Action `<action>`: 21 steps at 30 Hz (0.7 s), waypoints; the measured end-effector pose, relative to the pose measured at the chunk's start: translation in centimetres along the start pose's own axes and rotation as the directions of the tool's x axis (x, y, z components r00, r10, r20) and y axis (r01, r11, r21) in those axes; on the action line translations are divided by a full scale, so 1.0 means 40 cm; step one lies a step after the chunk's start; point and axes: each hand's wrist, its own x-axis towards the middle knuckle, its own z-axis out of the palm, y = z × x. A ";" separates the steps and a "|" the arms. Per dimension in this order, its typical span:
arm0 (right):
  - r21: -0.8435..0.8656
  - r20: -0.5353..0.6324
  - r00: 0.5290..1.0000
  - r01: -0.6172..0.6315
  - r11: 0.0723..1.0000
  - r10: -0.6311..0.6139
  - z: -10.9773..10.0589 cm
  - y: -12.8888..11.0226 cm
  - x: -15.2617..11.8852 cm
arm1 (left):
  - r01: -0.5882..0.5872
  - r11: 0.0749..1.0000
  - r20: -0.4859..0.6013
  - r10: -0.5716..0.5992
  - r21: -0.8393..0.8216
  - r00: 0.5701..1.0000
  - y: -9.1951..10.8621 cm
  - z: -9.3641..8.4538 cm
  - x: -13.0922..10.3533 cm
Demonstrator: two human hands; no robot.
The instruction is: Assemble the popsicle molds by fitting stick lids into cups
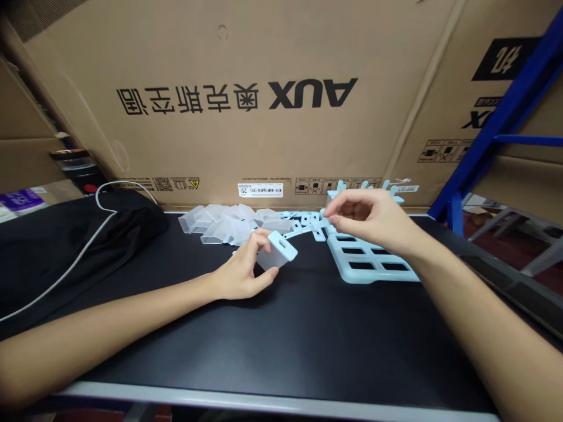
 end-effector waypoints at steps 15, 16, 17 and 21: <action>-0.159 0.192 0.973 0.161 0.974 -0.130 -0.056 0.005 -0.009 | 0.014 0.999 0.050 -0.012 -0.038 0.999 -0.001 -0.001 0.001; -0.162 0.198 0.970 0.172 0.972 -0.138 -0.055 0.005 -0.008 | 0.025 0.999 0.059 -0.022 -0.048 0.998 -0.001 -0.001 0.001; -0.162 0.209 0.967 0.183 0.970 -0.148 -0.052 0.004 -0.008 | 0.036 0.998 0.069 -0.032 -0.055 0.997 -0.002 -0.001 0.000; -0.165 0.289 0.939 0.241 0.956 -0.187 -0.035 -0.004 -0.005 | 0.069 0.994 0.092 -0.062 -0.079 0.994 -0.001 -0.002 -0.001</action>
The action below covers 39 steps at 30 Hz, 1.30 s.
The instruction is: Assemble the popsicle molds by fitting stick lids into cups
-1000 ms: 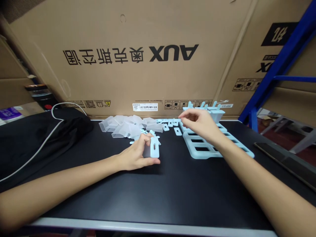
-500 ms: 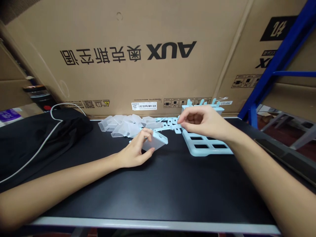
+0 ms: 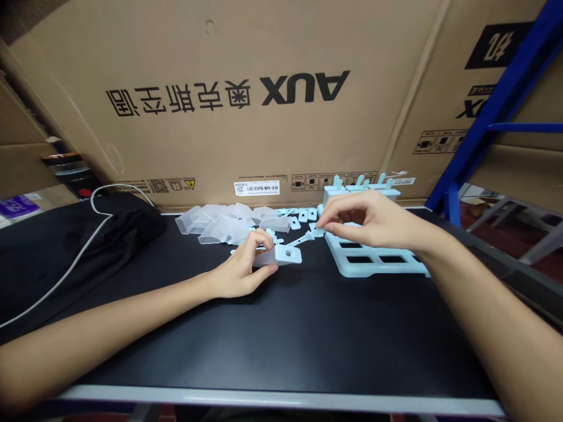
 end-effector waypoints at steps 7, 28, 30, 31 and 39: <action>-0.053 -0.114 0.986 0.113 0.992 -0.119 -0.019 0.001 -0.011 | 0.057 0.998 0.014 -0.057 -0.009 0.998 0.002 -0.006 0.001; 0.043 0.020 0.997 0.080 0.996 -0.081 0.168 -0.018 0.036 | 0.184 0.982 0.194 -0.189 0.044 0.963 0.009 -0.011 0.016; 0.006 0.046 0.997 0.060 0.998 -0.060 0.151 -0.017 0.036 | 0.182 0.981 0.223 -0.193 0.071 0.956 0.013 -0.012 0.017; -0.022 0.036 0.998 0.057 0.998 -0.056 0.136 -0.014 0.036 | 0.178 0.980 0.227 -0.194 0.088 0.954 0.016 -0.012 0.017; -0.189 -0.424 0.877 -0.332 0.924 0.228 -0.032 0.127 -0.010 | 0.059 0.970 0.253 -0.120 0.236 0.960 0.028 -0.010 0.014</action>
